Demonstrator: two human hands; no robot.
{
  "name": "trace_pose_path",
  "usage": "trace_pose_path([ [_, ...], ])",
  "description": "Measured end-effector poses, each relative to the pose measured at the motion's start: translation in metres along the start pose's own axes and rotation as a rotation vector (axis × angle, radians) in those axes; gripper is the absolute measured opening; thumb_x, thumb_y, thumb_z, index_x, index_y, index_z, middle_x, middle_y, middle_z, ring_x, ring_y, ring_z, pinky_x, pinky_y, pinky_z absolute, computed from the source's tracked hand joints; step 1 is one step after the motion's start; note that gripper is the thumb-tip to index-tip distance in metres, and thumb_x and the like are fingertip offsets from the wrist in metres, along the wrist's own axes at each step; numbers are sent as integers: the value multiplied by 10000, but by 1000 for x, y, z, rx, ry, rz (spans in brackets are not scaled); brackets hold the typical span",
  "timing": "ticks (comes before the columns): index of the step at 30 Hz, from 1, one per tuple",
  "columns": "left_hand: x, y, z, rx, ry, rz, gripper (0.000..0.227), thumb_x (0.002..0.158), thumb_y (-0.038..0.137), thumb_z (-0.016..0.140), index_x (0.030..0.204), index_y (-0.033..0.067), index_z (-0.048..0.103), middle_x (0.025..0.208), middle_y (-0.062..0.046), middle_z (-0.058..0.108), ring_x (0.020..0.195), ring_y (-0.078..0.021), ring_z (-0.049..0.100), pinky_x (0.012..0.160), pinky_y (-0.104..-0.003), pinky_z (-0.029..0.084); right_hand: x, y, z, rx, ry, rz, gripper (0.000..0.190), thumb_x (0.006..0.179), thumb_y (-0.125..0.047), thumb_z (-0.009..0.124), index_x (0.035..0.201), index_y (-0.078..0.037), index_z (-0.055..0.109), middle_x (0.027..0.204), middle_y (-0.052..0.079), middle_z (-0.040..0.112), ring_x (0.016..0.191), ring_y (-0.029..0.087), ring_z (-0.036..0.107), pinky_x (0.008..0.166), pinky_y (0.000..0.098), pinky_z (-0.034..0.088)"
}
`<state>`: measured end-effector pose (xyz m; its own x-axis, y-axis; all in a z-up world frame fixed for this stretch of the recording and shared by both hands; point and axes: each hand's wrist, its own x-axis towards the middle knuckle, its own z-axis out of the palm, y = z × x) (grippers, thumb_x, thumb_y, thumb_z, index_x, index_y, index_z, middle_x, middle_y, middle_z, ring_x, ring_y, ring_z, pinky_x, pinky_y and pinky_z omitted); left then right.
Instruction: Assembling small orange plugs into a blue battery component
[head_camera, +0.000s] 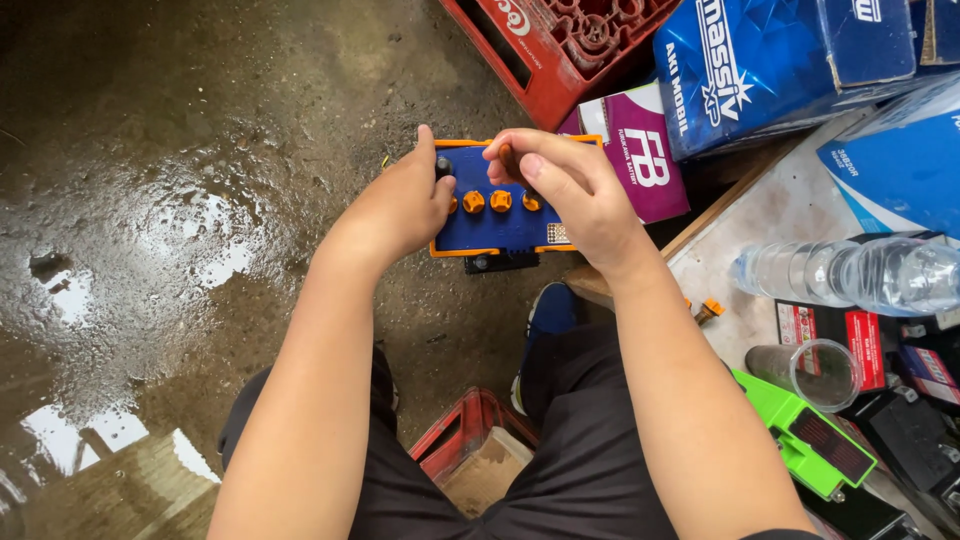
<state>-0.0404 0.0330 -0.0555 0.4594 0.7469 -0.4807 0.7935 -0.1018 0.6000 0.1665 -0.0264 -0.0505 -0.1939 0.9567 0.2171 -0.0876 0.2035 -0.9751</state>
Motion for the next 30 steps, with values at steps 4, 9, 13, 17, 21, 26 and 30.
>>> trace_pose_path([
  [4,0,1,1,17,-3,17,693,1041,198,421,1578,-142,145,1461,-393,464,1300,-546,518,960,-626,521,2,6,-3,26,24,-1,319,1077,-173,508,1168,91,663,946,195,686,937,237,650,921,415,586],
  [9,0,1,0,10,-9,18,693,1039,192,410,1576,-147,132,1468,-395,457,1299,-552,514,946,-623,534,7,6,-7,13,18,1,321,1076,-182,507,1133,80,685,897,187,681,886,234,654,846,379,576],
  [13,0,1,1,16,-15,25,688,1040,183,401,1575,-153,127,1476,-399,446,1300,-557,510,943,-622,538,8,6,-9,27,11,7,311,1079,-174,506,1130,70,691,882,187,676,871,237,652,799,349,546],
  [17,2,0,1,13,-16,25,691,1043,189,406,1575,-153,125,1477,-398,444,1299,-555,512,940,-618,542,7,3,-11,54,-2,33,301,1076,-165,511,1130,68,693,895,186,689,883,222,654,817,347,553],
  [21,-1,1,1,-3,-18,28,692,1042,195,413,1573,-149,134,1474,-403,439,1303,-547,512,952,-611,537,7,0,-20,152,-93,147,289,1071,-160,531,1111,58,716,934,194,724,946,226,673,872,354,556],
  [26,-5,6,-3,-15,-12,23,688,1041,182,415,1579,-140,132,1494,-406,414,1329,-545,488,987,-616,514,9,-8,-25,149,-130,244,254,1044,-163,586,1144,19,733,1096,202,760,1101,247,707,1012,378,557],
  [30,-16,17,-13,-2,4,9,697,1036,201,452,1599,-88,162,1547,-386,339,1385,-543,419,1044,-626,460,8,-17,-26,88,-42,370,255,1020,-189,603,1157,-23,741,1142,118,767,1142,174,698,1046,328,549],
])
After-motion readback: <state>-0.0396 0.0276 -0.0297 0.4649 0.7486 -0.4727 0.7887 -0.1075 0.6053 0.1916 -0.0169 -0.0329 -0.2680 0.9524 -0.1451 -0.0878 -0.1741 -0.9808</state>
